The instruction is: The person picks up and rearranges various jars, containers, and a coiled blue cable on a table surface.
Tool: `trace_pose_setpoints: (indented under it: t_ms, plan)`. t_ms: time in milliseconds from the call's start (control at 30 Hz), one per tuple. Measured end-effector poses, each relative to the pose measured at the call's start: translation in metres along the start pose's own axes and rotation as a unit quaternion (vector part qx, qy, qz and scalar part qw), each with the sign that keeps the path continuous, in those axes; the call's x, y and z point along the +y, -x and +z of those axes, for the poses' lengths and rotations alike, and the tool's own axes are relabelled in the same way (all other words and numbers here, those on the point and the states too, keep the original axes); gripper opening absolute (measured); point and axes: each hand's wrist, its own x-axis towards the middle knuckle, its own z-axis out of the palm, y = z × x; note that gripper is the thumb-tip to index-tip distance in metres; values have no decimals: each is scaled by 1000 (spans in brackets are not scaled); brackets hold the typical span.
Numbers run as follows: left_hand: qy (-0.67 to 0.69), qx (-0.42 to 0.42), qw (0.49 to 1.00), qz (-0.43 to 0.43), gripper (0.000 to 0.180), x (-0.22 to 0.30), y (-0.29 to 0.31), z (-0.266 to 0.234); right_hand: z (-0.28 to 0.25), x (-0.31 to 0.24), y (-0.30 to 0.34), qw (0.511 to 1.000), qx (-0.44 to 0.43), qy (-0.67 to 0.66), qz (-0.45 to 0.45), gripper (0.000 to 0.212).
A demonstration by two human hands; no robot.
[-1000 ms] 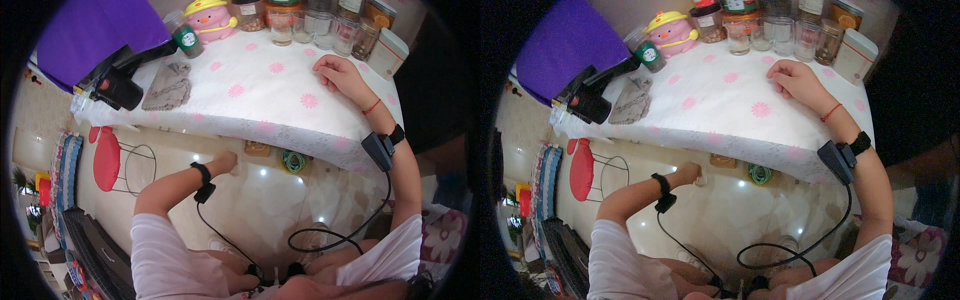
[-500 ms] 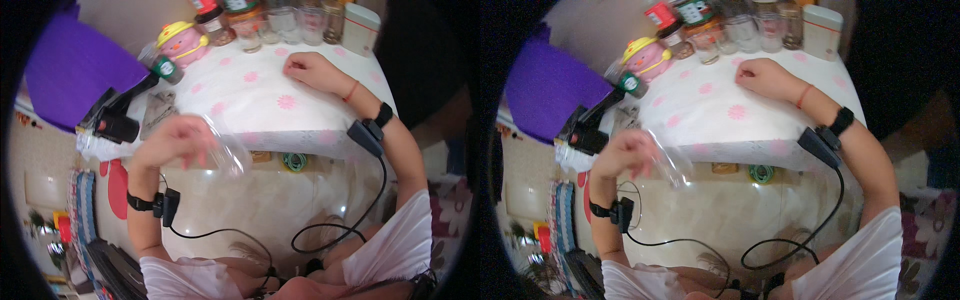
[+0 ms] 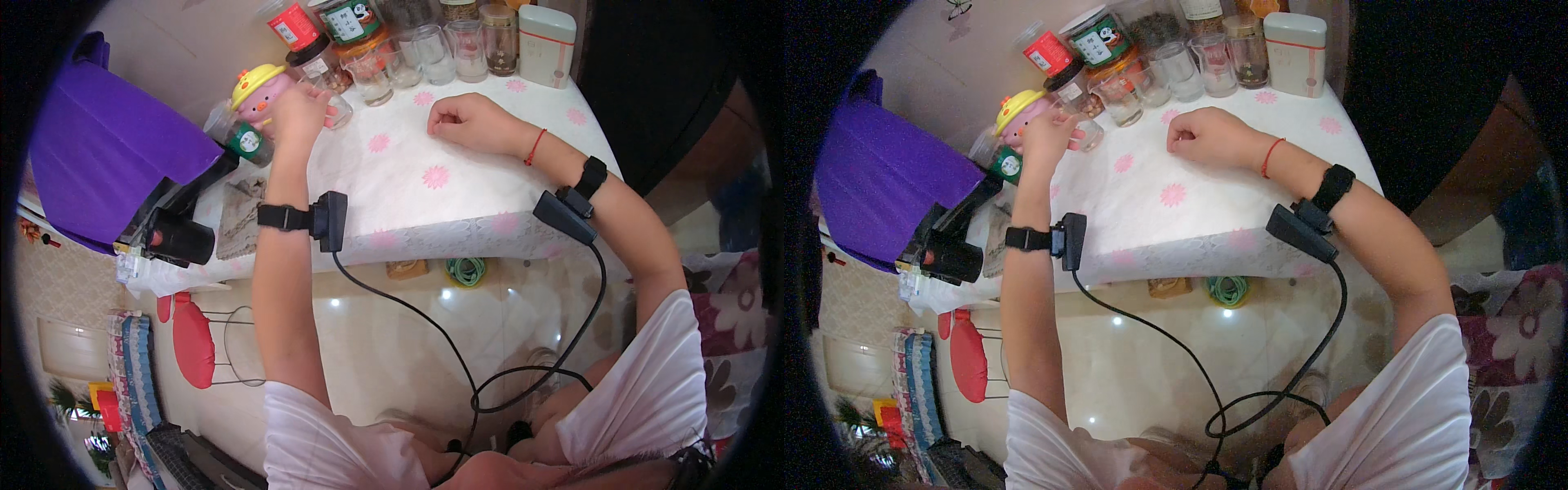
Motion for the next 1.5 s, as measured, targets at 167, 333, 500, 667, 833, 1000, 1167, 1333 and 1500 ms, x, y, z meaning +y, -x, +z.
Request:
trace_pose_setpoints:
  t_ms: [167, 333, 500, 667, 833, 1000, 1167, 1333, 1500]
  plan:
    - [43, 18, 999, -10, 15, -5, -17, 21, 3, 0, 3, 1000, 9, -11, -1, 11]
    - [82, 68, 994, 0, 12, -7, -24, 40, 3, -2, 4, 1000, 10, 8, -18, 14]
    - [14, 184, 981, 58, 23, -4, -17, 44, 6, -1, 2, 999, 12, 26, -28, 14]
    - [-44, 184, 977, 99, 31, 45, -8, 29, 4, 4, 5, 999, 29, 29, -19, 14]
    - [-107, 162, 970, 144, 25, 32, -23, 45, 3, -1, 5, 999, 25, 24, -29, 15]
    - [-76, 125, 977, 157, 25, 21, -28, 47, 5, 0, 4, 999, 17, 28, -27, 15]
    - [17, 107, 988, 112, 19, 18, -26, 49, 5, -1, 5, 997, 29, 50, -42, 16]
    - [29, 105, 989, 104, 20, 19, -21, 50, 4, -2, 5, 998, 20, 50, -35, 16]
    - [34, 77, 990, 111, 26, 16, -20, 46, 2, -3, 5, 998, 12, 51, -26, 15]
